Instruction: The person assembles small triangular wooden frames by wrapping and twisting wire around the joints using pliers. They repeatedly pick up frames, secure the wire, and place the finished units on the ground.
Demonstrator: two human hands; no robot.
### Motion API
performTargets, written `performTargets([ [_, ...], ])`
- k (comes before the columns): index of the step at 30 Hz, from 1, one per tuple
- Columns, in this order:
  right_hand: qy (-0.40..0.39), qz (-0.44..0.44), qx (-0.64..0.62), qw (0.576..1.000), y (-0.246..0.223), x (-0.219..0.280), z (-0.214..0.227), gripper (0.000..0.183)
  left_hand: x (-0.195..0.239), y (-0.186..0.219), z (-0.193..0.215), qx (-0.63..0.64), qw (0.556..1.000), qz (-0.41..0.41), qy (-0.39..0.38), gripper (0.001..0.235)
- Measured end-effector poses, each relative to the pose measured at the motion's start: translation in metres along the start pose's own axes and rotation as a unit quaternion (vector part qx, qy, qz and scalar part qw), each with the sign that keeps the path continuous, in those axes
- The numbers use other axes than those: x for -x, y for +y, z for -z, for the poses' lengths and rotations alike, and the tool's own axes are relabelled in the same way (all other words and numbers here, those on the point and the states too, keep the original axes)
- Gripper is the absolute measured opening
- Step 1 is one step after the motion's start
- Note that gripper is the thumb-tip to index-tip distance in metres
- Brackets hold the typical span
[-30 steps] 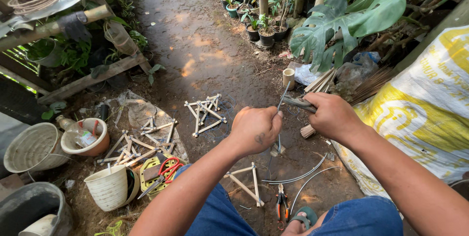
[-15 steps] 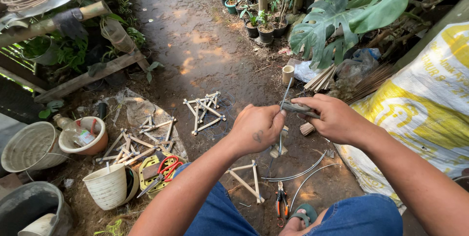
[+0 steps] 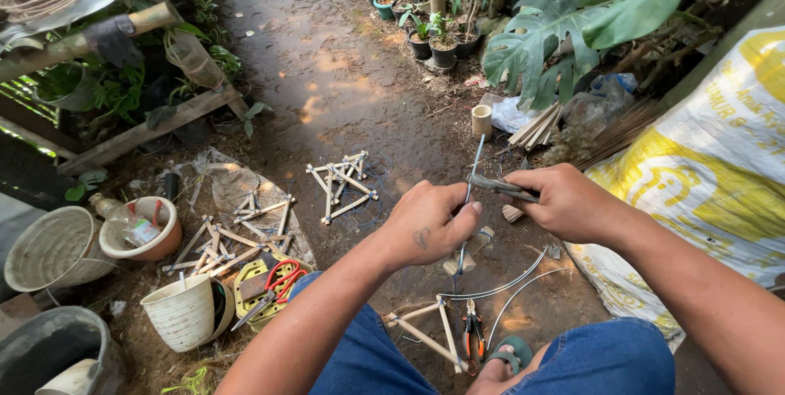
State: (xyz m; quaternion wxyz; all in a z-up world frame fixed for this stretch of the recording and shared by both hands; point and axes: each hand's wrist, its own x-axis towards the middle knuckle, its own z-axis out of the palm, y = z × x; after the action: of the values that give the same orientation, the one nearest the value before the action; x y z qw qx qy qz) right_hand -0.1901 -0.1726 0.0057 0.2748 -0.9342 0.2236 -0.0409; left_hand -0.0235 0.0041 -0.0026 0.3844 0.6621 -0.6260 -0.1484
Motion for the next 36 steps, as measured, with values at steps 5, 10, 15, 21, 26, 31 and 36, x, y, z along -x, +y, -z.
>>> performTargets([
  [5,-0.044,-0.01,-0.032,0.998,0.003,0.005,0.0,0.02,0.003,-0.002,-0.007,-0.03,0.997,-0.061,0.022,0.031],
  [10,-0.075,0.021,-0.096,0.992,0.009,0.006,0.0,0.025,0.004,0.0,-0.005,-0.022,0.998,-0.051,-0.001,0.028],
  [15,-0.011,0.111,-0.086,0.99,0.007,0.008,-0.003,0.037,0.004,0.003,-0.005,-0.064,0.992,-0.105,0.036,0.028],
  [21,0.013,0.079,-0.092,0.993,0.001,0.009,0.001,0.044,0.003,0.001,-0.005,-0.088,0.989,-0.115,0.041,0.03],
  [26,0.035,0.09,-0.055,0.994,0.004,0.008,-0.001,0.038,0.003,0.0,-0.007,-0.077,0.99,-0.111,0.043,0.031],
  [31,0.076,0.091,-0.037,0.992,0.014,0.003,-0.012,0.033,0.003,0.002,-0.01,-0.083,0.993,-0.076,0.047,0.033],
  [36,0.145,0.162,0.009,0.976,0.023,-0.004,-0.02,0.027,0.006,0.01,-0.013,-0.092,0.992,-0.057,0.065,0.034],
])
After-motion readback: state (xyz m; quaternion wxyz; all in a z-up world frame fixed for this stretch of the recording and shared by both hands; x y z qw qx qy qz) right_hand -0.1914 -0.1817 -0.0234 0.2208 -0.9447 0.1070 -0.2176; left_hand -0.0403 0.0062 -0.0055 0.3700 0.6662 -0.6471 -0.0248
